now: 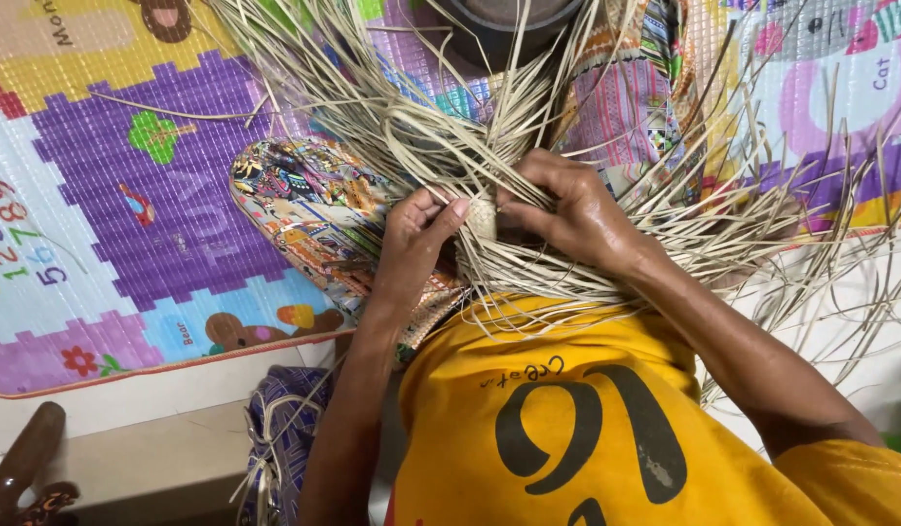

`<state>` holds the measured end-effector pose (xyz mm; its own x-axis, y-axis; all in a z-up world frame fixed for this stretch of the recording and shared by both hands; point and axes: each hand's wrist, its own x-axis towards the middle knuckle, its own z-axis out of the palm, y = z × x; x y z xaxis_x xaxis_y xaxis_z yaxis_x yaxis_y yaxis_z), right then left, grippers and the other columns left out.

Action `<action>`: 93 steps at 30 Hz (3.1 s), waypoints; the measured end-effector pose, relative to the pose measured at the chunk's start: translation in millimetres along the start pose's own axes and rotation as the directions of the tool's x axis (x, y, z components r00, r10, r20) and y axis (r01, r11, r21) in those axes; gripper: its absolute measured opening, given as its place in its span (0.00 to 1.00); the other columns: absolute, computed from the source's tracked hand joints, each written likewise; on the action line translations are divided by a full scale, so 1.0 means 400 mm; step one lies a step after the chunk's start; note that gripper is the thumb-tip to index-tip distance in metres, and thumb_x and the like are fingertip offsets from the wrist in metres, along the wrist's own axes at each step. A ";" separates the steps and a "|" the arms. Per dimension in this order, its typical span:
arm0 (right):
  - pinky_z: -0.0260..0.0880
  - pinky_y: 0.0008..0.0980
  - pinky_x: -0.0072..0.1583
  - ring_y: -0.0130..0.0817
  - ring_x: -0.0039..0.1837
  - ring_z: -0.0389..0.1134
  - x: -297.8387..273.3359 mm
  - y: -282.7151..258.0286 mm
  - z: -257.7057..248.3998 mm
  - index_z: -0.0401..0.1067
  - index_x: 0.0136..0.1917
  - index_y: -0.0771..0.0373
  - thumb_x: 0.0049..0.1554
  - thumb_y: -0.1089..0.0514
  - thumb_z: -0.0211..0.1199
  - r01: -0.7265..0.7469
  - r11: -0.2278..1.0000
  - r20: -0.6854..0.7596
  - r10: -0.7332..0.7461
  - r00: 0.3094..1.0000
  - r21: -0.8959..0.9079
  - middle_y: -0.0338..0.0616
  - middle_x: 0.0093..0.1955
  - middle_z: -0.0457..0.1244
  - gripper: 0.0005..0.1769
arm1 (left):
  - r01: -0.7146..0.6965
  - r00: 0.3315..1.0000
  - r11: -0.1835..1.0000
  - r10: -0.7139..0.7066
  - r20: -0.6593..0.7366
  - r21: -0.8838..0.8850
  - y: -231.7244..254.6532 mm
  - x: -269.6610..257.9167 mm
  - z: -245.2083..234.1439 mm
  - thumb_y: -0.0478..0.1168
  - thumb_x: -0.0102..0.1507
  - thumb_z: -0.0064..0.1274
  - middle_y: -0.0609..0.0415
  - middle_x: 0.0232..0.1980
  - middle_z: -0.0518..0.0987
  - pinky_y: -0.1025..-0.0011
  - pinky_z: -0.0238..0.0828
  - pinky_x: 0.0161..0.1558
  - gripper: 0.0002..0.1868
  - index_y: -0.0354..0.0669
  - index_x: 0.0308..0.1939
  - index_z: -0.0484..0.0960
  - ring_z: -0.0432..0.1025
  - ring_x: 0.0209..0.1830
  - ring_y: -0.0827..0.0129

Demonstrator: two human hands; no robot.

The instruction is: A person is sitting on the floor weaving dried palm leaves together to create a handcrafted object.

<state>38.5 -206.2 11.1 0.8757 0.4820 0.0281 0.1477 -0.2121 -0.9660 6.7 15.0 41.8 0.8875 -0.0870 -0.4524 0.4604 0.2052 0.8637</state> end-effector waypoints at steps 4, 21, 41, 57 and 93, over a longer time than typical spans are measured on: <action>0.68 0.44 0.55 0.43 0.51 0.67 0.005 0.008 0.009 0.79 0.47 0.66 0.56 0.70 0.68 -0.037 0.993 0.008 0.037 0.999 0.108 0.49 0.45 0.64 0.05 | 0.038 0.999 0.999 -0.038 -0.007 0.023 -0.001 0.006 -0.001 0.48 0.66 0.60 0.52 0.34 0.82 0.72 0.69 0.47 0.15 0.38 0.40 0.81 0.71 0.36 0.77; 0.69 0.41 0.54 0.37 0.49 0.68 0.069 0.008 0.035 0.79 0.45 0.67 0.55 0.68 0.71 -0.157 0.966 0.024 0.155 0.988 0.205 0.49 0.44 0.66 0.04 | 0.065 0.997 0.997 -0.066 -0.026 -0.036 -0.075 0.065 -0.054 0.46 0.69 0.56 0.55 0.31 0.74 0.73 0.63 0.41 0.14 0.37 0.41 0.81 0.66 0.33 0.75; 0.68 0.37 0.55 0.34 0.47 0.67 0.101 0.024 0.041 0.79 0.46 0.67 0.54 0.68 0.73 -0.212 0.947 0.019 0.214 0.977 0.242 0.46 0.42 0.66 0.06 | 0.348 0.931 0.916 -0.363 -0.042 -0.199 -0.122 0.088 -0.090 0.48 0.63 0.63 0.66 0.32 0.70 0.85 0.51 0.28 0.12 0.47 0.43 0.82 0.61 0.31 0.82; 0.67 0.41 0.54 0.42 0.47 0.67 0.092 -0.038 -0.002 0.79 0.47 0.71 0.56 0.70 0.69 -0.183 0.966 -0.004 0.187 0.982 0.182 0.52 0.43 0.66 0.04 | 0.071 0.990 0.997 -0.076 -0.121 -0.042 -0.019 0.031 -0.019 0.44 0.65 0.62 0.56 0.29 0.73 0.78 0.56 0.28 0.12 0.37 0.41 0.83 0.61 0.27 0.77; 0.73 0.40 0.47 0.40 0.38 0.70 0.117 -0.119 -0.050 0.74 0.41 0.67 0.52 0.65 0.75 -0.332 0.943 0.233 0.326 0.916 -0.014 0.50 0.35 0.67 0.10 | -0.060 0.997 0.996 0.056 -0.045 -0.073 -0.054 -0.002 0.040 0.39 0.64 0.60 0.51 0.39 0.84 0.74 0.72 0.45 0.09 0.37 0.43 0.84 0.74 0.42 0.75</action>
<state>81.6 -190.7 63.5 0.7434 0.5706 -0.3488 -0.1450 -0.3716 -0.9170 -3.6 -5.2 26.9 0.9104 -0.0312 -0.4126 0.4042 0.2808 0.8705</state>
